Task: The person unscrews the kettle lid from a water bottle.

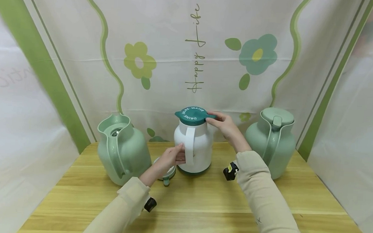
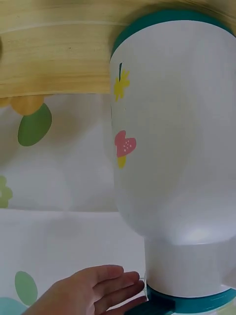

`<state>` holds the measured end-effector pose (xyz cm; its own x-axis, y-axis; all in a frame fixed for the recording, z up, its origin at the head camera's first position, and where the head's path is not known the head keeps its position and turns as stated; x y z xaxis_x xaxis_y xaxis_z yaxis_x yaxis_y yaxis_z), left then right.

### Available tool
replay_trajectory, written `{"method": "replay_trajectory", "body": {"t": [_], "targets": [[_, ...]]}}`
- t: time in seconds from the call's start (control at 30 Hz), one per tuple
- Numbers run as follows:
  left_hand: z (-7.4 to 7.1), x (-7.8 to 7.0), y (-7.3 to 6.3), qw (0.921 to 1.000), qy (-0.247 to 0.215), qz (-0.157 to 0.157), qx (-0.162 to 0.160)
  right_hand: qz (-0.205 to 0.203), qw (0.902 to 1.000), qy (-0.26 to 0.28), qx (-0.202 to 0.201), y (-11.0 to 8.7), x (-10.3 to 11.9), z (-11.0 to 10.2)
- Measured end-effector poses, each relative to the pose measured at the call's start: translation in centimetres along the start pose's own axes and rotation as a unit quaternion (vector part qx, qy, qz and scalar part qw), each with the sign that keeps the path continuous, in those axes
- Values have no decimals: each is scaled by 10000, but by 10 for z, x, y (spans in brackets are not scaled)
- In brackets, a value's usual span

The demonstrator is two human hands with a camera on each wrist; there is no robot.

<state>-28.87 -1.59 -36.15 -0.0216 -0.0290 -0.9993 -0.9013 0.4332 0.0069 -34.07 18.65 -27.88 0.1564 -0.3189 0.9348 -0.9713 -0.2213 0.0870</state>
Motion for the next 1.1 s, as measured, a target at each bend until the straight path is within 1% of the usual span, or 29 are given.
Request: {"method": "replay_trajectory", "body": {"t": [0.23,0.33,0.47,0.67,0.83,0.97,1.1], "targets": [[2,-3,0,9998,-163,-95,16,-39,9991,201,-360,4,-3,-2],[2,-3,1,9998,-187,-81,33,26,9984,204,-526,5,-5,-2],[2,-2,0,9997,-210,-47,72,177,9960,340,-807,5,-3,-1],[1,-1,-2,9998,-152,-10,86,417,9870,521,-1464,5,1,1],[1,-2,-2,9999,-129,-13,74,397,9792,503,-1926,6,6,3],[1,-2,-2,9999,-111,-7,91,423,9776,337,-2035,6,10,5],[1,-1,-2,9999,-98,-4,108,370,9792,252,-1979,6,13,7]]}}
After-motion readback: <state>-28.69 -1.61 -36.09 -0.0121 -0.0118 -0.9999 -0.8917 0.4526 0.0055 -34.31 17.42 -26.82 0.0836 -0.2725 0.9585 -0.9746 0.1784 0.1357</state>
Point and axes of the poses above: each hand's wrist, its own y-axis towards the middle knuckle, its own z-axis out of the palm, x = y × z, the point moved 5 cm from there along y, towards the middle knuckle, and after that the axes turned 4 degrees about -y, right-handed, at the moved point
